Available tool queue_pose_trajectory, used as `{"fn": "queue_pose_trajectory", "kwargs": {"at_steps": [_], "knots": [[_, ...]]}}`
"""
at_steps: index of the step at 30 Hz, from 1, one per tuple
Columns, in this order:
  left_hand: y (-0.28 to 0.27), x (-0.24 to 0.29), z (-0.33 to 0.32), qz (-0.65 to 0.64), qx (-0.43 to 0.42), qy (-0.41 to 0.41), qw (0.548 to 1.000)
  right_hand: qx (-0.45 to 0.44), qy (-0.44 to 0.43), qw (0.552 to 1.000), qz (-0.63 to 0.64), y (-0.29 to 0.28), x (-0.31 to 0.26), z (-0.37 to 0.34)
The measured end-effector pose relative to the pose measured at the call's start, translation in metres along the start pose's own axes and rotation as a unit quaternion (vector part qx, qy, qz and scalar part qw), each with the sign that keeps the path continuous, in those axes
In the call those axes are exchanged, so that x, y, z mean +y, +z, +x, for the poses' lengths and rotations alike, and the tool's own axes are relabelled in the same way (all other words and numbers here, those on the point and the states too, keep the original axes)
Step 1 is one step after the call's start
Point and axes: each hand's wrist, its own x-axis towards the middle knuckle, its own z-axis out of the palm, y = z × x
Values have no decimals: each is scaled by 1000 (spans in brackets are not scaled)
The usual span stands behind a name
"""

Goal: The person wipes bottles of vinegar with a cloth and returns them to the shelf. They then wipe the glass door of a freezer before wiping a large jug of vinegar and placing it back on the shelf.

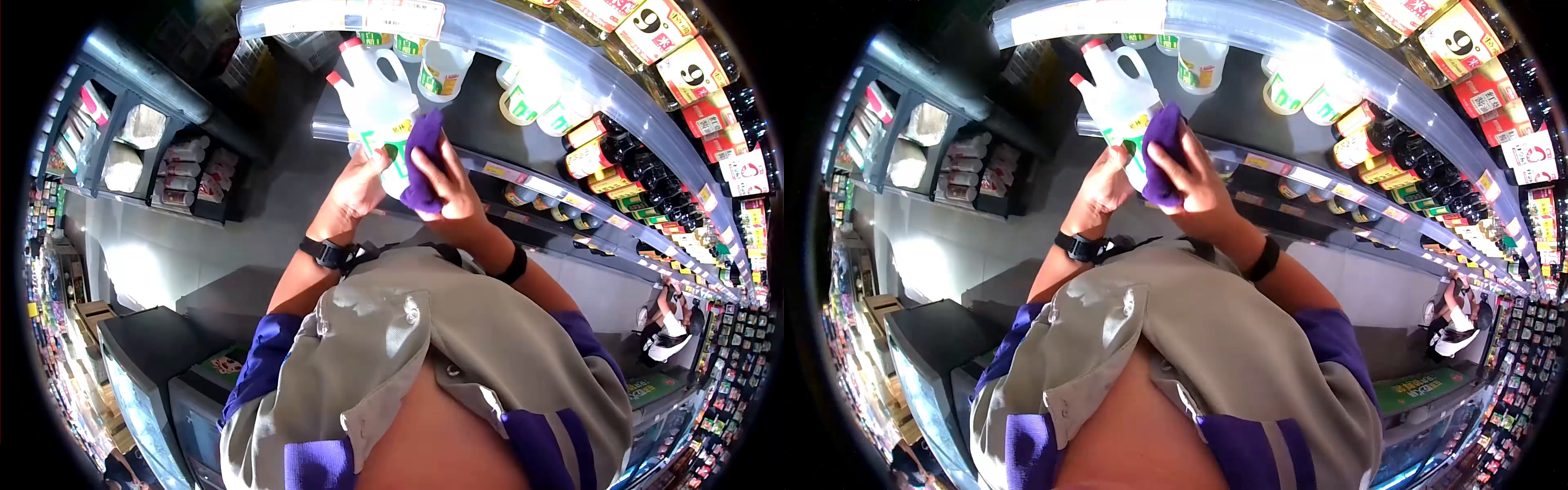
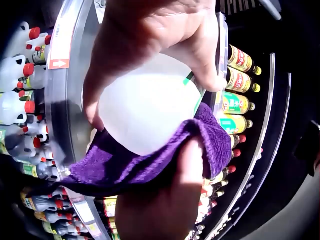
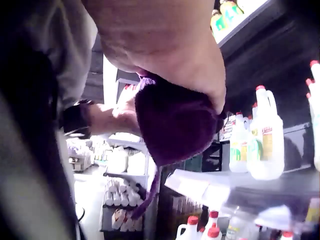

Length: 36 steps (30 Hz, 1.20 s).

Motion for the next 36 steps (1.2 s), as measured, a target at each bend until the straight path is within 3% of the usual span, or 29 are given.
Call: {"fn": "queue_pose_trajectory", "kwargs": {"at_steps": [5,8,14,16,20,22,26,28,30,32,34,36], "knots": [[-4,-7,6,44,6,15,999,-20,-32,996,-83,-7,-6,25],[43,11,8,47,68,-11,997,-10,-34,988,-147,-12,-22,48],[29,12,6,-58,82,-32,994,-98,-125,950,-268,-6,-25,33],[7,0,3,-172,-12,-51,984,-126,-120,960,-222,-9,-23,27],[-5,-15,2,-153,42,-41,986,-135,-136,966,-175,-14,-16,16],[0,-14,7,-127,34,-24,991,-78,-176,966,-169,-14,-7,15],[18,-7,14,-187,45,-6,981,61,-63,996,1,-13,5,23],[16,-6,18,-169,63,-6,984,49,2,992,116,-17,13,23],[20,-4,15,-96,101,-17,990,57,89,962,252,-17,33,13],[20,-7,12,-108,92,-39,989,105,239,898,355,-18,44,2],[20,-11,13,-85,82,-37,992,138,263,882,366,-15,32,1],[16,-18,18,-93,93,-36,991,145,129,945,262,-4,21,-2]]}}
